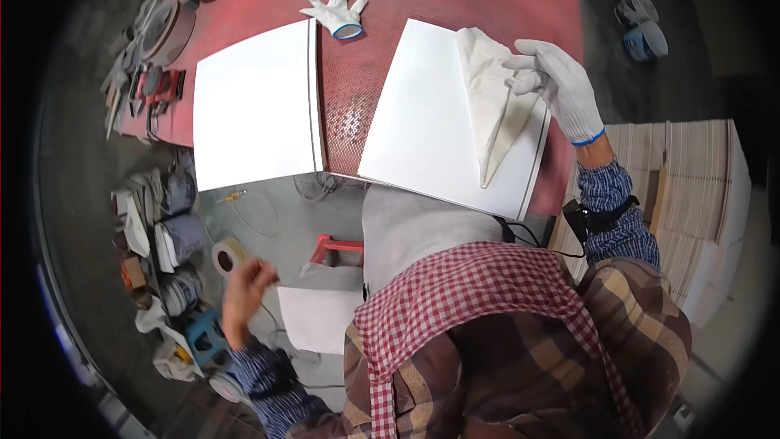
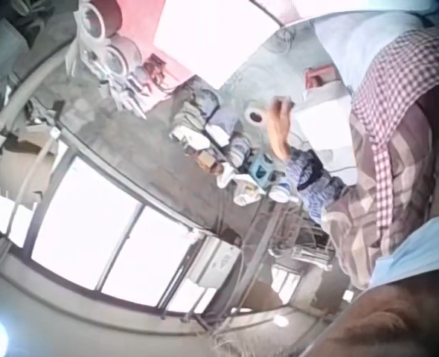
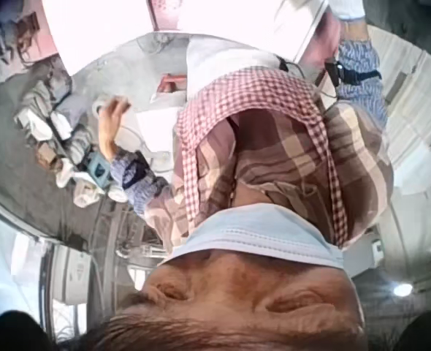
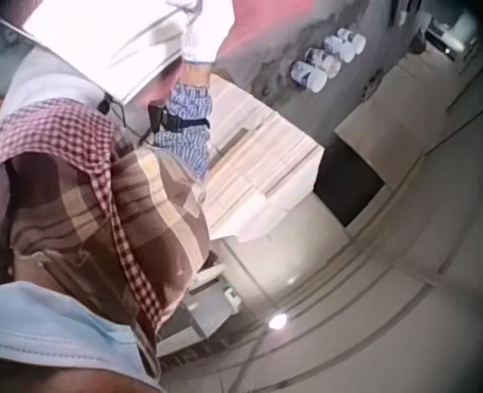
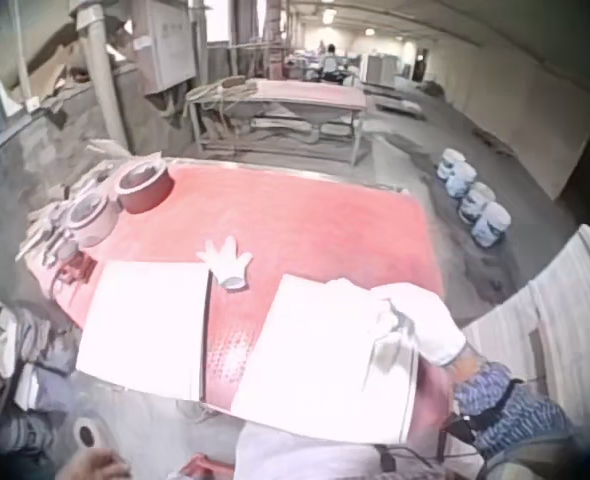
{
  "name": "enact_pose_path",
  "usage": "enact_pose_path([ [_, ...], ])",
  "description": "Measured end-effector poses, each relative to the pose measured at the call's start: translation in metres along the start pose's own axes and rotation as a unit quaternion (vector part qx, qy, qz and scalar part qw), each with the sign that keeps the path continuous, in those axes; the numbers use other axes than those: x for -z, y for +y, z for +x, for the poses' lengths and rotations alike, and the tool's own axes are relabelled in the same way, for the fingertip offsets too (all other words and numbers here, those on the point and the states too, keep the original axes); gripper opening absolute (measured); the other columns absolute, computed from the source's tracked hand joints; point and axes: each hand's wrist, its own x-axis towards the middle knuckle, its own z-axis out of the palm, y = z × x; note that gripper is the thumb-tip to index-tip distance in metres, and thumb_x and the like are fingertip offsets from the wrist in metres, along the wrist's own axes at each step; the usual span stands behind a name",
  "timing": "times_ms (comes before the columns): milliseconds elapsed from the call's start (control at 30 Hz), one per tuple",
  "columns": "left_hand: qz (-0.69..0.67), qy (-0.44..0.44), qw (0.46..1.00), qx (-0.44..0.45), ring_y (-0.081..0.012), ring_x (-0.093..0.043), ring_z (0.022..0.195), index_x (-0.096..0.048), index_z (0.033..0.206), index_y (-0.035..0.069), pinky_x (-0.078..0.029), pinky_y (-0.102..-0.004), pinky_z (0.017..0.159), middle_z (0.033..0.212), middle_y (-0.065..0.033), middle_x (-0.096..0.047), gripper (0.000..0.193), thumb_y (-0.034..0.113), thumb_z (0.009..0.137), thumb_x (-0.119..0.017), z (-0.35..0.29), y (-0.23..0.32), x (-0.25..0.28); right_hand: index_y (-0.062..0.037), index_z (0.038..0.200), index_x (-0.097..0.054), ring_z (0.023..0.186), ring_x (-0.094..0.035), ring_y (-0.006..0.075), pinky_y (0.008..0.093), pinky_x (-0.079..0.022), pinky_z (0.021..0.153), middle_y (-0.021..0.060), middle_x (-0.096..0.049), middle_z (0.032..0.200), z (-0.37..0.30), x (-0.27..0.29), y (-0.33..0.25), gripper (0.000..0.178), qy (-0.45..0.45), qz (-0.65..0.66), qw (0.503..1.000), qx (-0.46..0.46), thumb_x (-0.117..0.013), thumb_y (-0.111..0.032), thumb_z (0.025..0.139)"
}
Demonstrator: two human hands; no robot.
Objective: Cleaning and polishing white square furniture panels with a white cloth.
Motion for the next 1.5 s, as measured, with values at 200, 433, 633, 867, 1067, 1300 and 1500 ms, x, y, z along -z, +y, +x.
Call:
enact_pose_path([
  [200, 0.168, -0.044, 0.94, -0.294, -0.0115, -0.064, 0.085, -0.066, 0.1, -0.002, -0.051, -0.0286, 0.081, 0.089, -0.0045, -0.069, 0.027, 0.024, 0.103, -0.061, 0.201, 0.263, 0.052, 0.0103, 0.132, -0.055, 0.086, -0.073, 0.0217, 0.0323, -0.058, 0.083, 0.0234, -0.07, 0.116, -0.044, 0.008, 0.013, 0.041, 0.104, 0.047, 0.993, -0.017, -0.046, -0.022, 0.109],
  [433, 0.238, -0.067, 0.852, -0.462, -0.0155, -0.07, 0.095, -0.071, 0.109, 0.002, -0.056, -0.0311, 0.088, 0.099, -0.0065, -0.073, 0.03, 0.031, 0.104, -0.061, 0.236, 0.359, -0.028, 0.0099, 0.137, -0.051, 0.085, -0.074, 0.0232, 0.0328, -0.06, 0.075, 0.0252, -0.07, 0.114, -0.131, 0.006, 0.057, 0.045, 0.249, 0.032, 0.966, -0.069, -0.046, -0.026, 0.11],
  [633, 0.148, -0.18, 0.856, -0.461, -0.0152, -0.07, 0.095, -0.073, 0.11, 0.003, -0.057, -0.0318, 0.089, 0.1, -0.0059, -0.074, 0.031, 0.032, 0.103, -0.064, 0.215, 0.321, -0.038, 0.0115, 0.138, -0.05, 0.085, -0.075, 0.0246, 0.0339, -0.061, 0.079, 0.0247, -0.07, 0.115, -0.183, -0.004, 0.091, 0.046, 0.33, 0.072, 0.937, -0.091, -0.048, -0.025, 0.11],
  [867, 0.045, -0.157, 0.931, -0.326, -0.0172, -0.071, 0.095, -0.072, 0.107, 0.004, -0.057, -0.0337, 0.09, 0.099, -0.0075, -0.074, 0.033, 0.035, 0.103, -0.063, 0.207, 0.277, 0.029, 0.01, 0.136, -0.052, 0.086, -0.076, 0.0248, 0.0372, -0.063, 0.082, 0.0256, -0.07, 0.117, -0.18, -0.026, 0.115, 0.044, 0.339, 0.077, 0.931, -0.111, -0.046, -0.025, 0.11],
  [1067, 0.034, -0.115, 0.94, -0.321, -0.0166, -0.072, 0.096, -0.073, 0.105, 0.005, -0.058, -0.0338, 0.092, 0.099, -0.0071, -0.074, 0.033, 0.036, 0.103, -0.062, 0.205, 0.26, 0.061, 0.009, 0.135, -0.053, 0.086, -0.076, 0.0241, 0.0376, -0.063, 0.079, 0.024, -0.071, 0.115, -0.115, -0.057, 0.131, 0.043, 0.255, 0.077, 0.955, -0.133, -0.046, -0.026, 0.11],
  [1300, 0.028, -0.064, 0.944, -0.323, -0.0162, -0.072, 0.095, -0.074, 0.104, 0.006, -0.058, -0.0333, 0.091, 0.1, -0.0078, -0.075, 0.03, 0.035, 0.102, -0.064, 0.217, 0.224, 0.089, 0.0043, 0.132, -0.057, 0.083, -0.074, 0.0192, 0.033, -0.061, 0.076, 0.0208, -0.072, 0.113, -0.052, -0.087, 0.158, 0.039, 0.158, 0.056, 0.971, -0.169, -0.048, -0.026, 0.109],
  [1500, -0.011, -0.065, 0.957, -0.283, -0.0154, -0.071, 0.094, -0.072, 0.103, 0.004, -0.057, -0.032, 0.088, 0.101, -0.0081, -0.075, 0.029, 0.031, 0.103, -0.064, 0.214, 0.181, 0.101, 0.0047, 0.132, -0.057, 0.083, -0.074, 0.0194, 0.0315, -0.061, 0.076, 0.0208, -0.072, 0.114, -0.035, -0.098, 0.153, 0.04, 0.151, 0.035, 0.97, -0.188, -0.05, -0.027, 0.108],
])
